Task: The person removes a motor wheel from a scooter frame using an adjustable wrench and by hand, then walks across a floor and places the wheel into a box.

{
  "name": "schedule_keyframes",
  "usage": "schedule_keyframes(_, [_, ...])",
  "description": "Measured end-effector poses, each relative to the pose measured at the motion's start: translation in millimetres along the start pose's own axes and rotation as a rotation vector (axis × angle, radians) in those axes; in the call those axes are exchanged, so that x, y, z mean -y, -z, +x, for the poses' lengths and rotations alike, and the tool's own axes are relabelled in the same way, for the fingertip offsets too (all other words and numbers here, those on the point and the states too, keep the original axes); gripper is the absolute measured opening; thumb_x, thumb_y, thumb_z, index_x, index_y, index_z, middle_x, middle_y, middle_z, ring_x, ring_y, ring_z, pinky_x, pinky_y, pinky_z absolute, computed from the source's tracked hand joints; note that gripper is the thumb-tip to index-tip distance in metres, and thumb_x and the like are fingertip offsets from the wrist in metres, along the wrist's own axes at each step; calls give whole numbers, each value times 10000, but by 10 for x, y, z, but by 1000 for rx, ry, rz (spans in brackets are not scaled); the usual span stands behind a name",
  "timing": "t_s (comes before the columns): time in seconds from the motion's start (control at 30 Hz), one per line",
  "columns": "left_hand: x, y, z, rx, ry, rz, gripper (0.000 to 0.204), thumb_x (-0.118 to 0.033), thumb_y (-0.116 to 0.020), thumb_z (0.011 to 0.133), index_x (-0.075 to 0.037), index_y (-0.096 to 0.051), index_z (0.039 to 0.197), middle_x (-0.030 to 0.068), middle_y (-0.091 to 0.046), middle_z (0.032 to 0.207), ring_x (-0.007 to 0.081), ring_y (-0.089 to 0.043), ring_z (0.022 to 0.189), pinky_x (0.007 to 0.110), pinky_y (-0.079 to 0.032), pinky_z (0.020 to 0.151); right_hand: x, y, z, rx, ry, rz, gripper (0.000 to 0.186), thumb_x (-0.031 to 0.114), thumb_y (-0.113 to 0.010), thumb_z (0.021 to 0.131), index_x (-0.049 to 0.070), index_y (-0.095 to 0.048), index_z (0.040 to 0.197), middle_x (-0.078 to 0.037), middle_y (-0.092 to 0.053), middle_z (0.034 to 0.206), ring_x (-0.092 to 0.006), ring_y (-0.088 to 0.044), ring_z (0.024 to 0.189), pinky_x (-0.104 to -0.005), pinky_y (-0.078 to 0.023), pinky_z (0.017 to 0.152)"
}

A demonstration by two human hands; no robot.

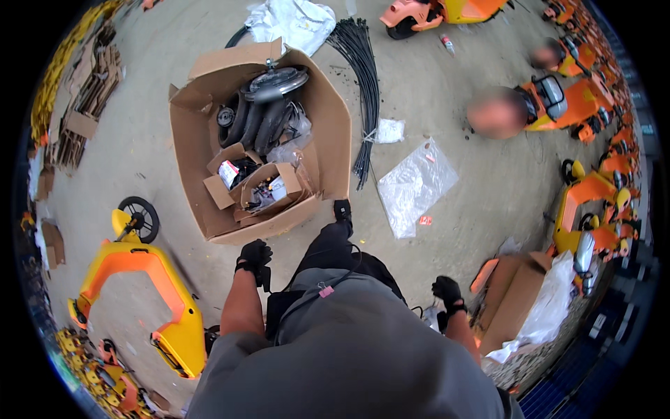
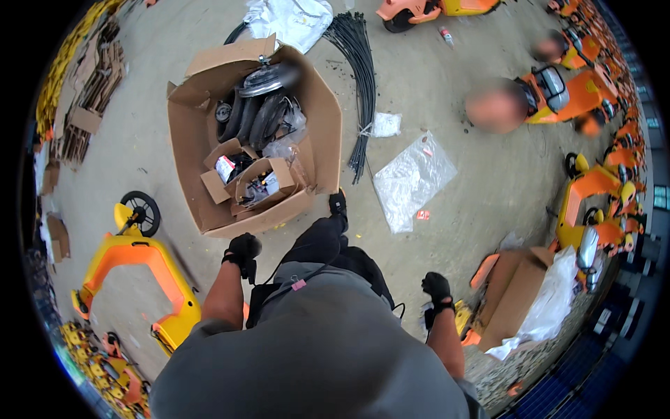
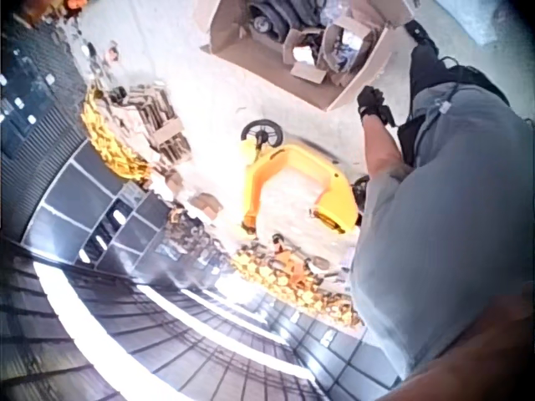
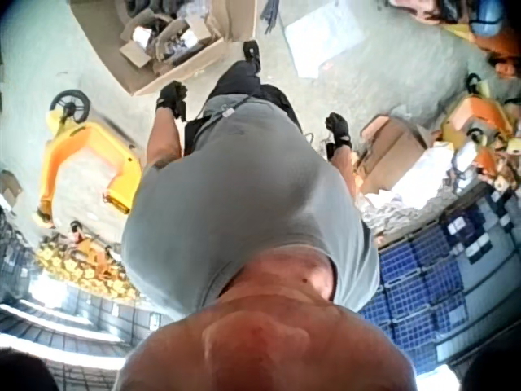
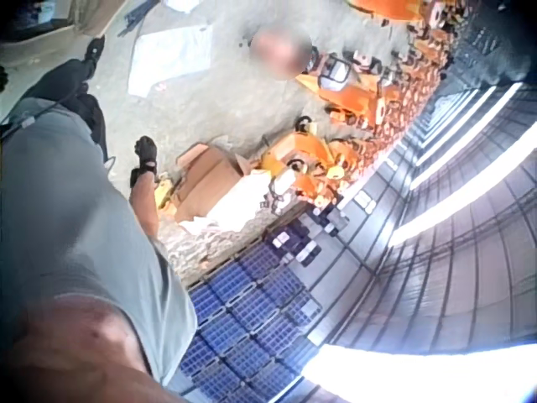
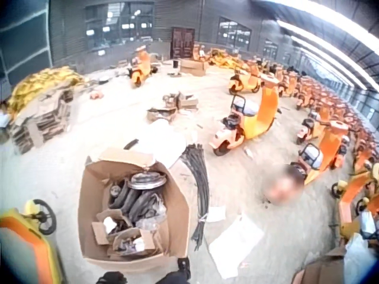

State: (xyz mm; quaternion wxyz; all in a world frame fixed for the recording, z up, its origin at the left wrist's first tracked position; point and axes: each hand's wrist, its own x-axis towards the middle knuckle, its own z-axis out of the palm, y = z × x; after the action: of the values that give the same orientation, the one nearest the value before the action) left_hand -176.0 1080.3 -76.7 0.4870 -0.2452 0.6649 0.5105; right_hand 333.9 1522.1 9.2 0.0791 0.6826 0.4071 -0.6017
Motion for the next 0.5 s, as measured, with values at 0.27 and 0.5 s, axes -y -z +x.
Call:
schedule_keyframes(0.27, [-1168,-1208,487,161,-1077,1145,131,-217,-597,859,-88,-622,847,77,-638,803,225,-637,712,368,-510,604,829,281,157,-57,-78,-59,159,279,-566,904,123,-592,886,-9,-616,753,-138,-595,637,-289,-490,563])
schedule_keyframes(0.5, [-2017,-2137,391,-257,-1258,1181,151,-155,-527,909,-42,-621,877,78,-636,772,179,-656,754,304,-516,661,2569,576,1212,-270,650,-864,341,311,-550,893,14,-680,790,-72,-633,615,-157,-587,541,-326,-471,539])
